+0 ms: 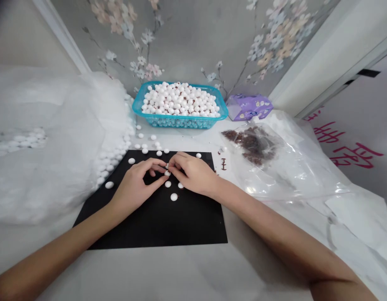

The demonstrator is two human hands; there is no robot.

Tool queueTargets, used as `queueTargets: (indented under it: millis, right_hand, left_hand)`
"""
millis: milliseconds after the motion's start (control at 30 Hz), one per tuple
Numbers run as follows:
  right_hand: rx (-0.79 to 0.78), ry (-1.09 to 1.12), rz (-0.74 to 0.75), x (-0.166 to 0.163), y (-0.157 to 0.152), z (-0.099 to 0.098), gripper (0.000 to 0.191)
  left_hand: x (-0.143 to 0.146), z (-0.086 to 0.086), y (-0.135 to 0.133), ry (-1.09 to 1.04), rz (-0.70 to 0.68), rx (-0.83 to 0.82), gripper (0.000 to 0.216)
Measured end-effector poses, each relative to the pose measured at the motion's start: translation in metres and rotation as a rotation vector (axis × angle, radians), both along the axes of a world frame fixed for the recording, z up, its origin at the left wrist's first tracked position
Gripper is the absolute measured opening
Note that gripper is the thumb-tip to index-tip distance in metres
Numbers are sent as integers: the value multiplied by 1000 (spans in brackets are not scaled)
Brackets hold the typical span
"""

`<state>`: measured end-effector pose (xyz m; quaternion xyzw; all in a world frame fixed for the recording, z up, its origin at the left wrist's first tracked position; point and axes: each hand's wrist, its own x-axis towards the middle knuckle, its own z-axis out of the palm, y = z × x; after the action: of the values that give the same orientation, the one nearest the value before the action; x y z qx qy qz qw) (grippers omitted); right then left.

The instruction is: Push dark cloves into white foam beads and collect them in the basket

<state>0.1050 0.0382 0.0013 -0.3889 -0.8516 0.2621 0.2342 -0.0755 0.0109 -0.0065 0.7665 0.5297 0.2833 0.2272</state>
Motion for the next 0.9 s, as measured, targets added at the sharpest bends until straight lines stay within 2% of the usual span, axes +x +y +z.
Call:
queueTargets:
  millis: [133, 900]
  right_hand:
    - [7, 3, -13, 0, 0, -2, 10]
    - [-12, -1, 14, -2, 2, -2, 10]
  left_hand:
    - [0, 0, 1, -27, 16, -41, 9]
    - [1, 0, 1, -36, 33, -37, 9]
